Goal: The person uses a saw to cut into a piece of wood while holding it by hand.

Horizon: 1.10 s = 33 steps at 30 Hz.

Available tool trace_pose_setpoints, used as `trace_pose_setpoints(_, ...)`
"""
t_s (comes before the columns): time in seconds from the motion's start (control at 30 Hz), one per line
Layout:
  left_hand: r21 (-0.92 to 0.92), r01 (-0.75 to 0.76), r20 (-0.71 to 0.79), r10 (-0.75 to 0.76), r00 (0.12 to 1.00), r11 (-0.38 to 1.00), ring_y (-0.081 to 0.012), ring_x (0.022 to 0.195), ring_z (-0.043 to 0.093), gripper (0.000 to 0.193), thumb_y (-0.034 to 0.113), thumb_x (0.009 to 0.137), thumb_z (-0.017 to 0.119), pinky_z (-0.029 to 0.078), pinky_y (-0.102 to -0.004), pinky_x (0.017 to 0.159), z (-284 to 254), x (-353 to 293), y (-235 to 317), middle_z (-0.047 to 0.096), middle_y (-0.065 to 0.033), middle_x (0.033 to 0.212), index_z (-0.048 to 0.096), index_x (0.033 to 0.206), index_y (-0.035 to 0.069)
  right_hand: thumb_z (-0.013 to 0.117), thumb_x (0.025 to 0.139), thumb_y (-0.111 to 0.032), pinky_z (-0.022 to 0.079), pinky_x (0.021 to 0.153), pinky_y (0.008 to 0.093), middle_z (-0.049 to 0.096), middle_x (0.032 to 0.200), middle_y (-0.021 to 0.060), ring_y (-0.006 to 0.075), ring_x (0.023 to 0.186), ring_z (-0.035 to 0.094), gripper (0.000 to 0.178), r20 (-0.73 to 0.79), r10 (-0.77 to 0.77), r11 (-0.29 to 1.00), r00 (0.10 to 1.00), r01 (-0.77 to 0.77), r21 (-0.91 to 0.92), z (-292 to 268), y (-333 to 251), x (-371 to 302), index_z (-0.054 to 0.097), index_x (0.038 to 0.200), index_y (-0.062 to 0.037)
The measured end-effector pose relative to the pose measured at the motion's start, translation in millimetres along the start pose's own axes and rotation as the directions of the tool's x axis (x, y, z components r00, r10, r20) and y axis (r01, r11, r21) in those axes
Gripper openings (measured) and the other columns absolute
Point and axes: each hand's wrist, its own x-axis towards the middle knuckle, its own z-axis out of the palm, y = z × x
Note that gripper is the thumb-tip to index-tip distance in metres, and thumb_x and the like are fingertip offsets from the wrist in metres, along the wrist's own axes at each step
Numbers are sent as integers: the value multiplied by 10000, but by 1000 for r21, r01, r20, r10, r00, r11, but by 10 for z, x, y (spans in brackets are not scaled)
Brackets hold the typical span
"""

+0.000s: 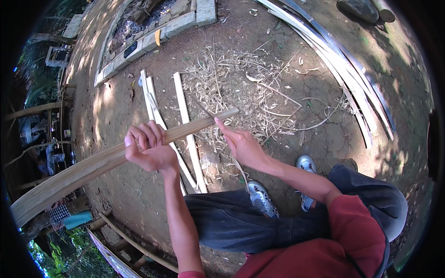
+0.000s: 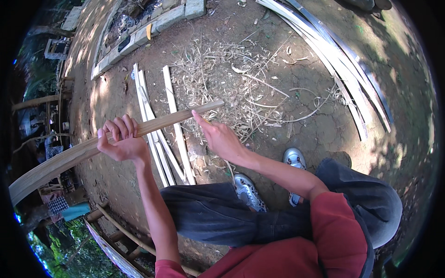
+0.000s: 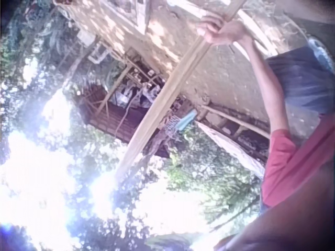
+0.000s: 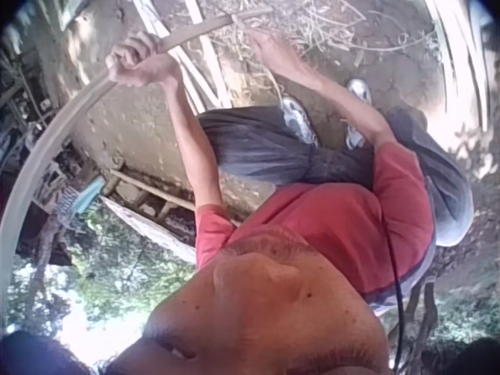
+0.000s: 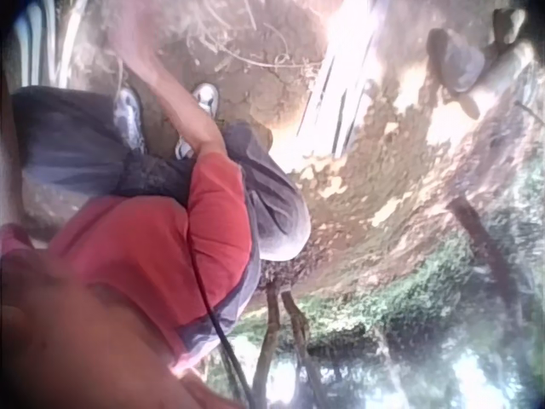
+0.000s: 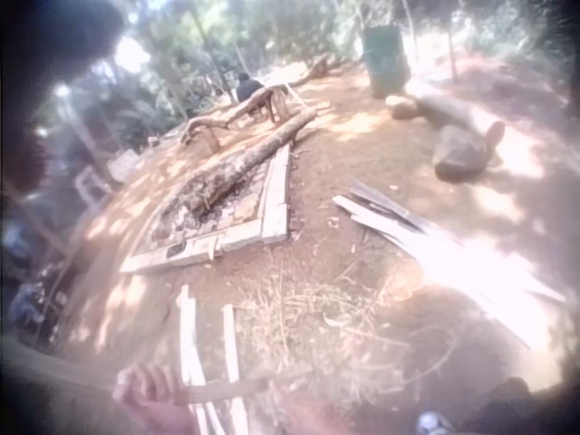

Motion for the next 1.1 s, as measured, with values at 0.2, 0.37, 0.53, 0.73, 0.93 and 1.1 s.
trace_pose_setpoints(0.2, -116, 38, 44, -33, 998, 993, -81, 471, 212, 385, 363, 922, 423, 183, -242, 433, 89, -116, 86, 226, 26, 542, 245, 653, 154, 456, 872, 109, 470, 377, 341, 558, 523, 109, 177, 397, 515, 637, 49, 187, 982, 981, -186, -17, -18, 290, -18, 346, 1491, 13)
trace_pose_setpoints(0.37, -79, 44, 81, -37, 996, 996, -80, 476, 202, 388, 354, 920, 445, 178, -250, 431, 141, -171, 126, 214, 31, 535, 253, 651, 151, 478, 892, 84, 467, 371, 298, 578, 524, 103, 155, 390, 508, 587, 34, 101, 991, 994, -103, 90, -167, -129, 2, 384, 1468, 14)
trace_pose_setpoints(0.53, -74, 5, 106, 3, 994, 997, -76, 467, 191, 397, 359, 930, 443, 173, -248, 424, 215, -179, 85, 211, 34, 534, 253, 653, 148, 490, 882, 90, 460, 358, 289, 572, 534, 101, 141, 388, 492, 600, -41, 22, 986, 999, -28, -164, -92, 213, -15, 382, 1468, 16)
trace_pose_setpoints(0.73, -28, 4, 81, -2, 997, 1000, -77, 460, 186, 411, 377, 927, 448, 172, -251, 423, 141, -231, 123, 218, 31, 531, 249, 644, 155, 477, 836, 112, 424, 331, 265, 538, 509, 85, 138, 379, 474, 631, -10, -13, 999, 1000, 13, 40, -134, -146, -45, 389, 1457, 42)
trace_pose_setpoints(0.93, -15, 24, 24, -23, 999, 1000, -79, 471, 177, 401, 362, 912, 452, 177, -255, 441, 290, -271, 155, 189, 35, 518, 246, 633, 161, 530, 870, 77, 515, 496, 379, 606, 584, 159, 202, 469, 589, 617, 25, 174, 985, 984, -174, -16, -88, 212, -44, 406, 1468, -8)
trace_pose_setpoints(1.1, 0, -12, 49, 12, 999, 1000, -75, 472, 173, 398, 352, 911, 450, 167, -256, 435, 295, -309, 188, 189, 33, 520, 242, 634, 156, 496, 857, 105, 488, 382, 329, 568, 527, 97, 173, 404, 522, 638, 8, -17, 999, 1000, 17, 39, -250, -325, -82, 365, 1477, 28)
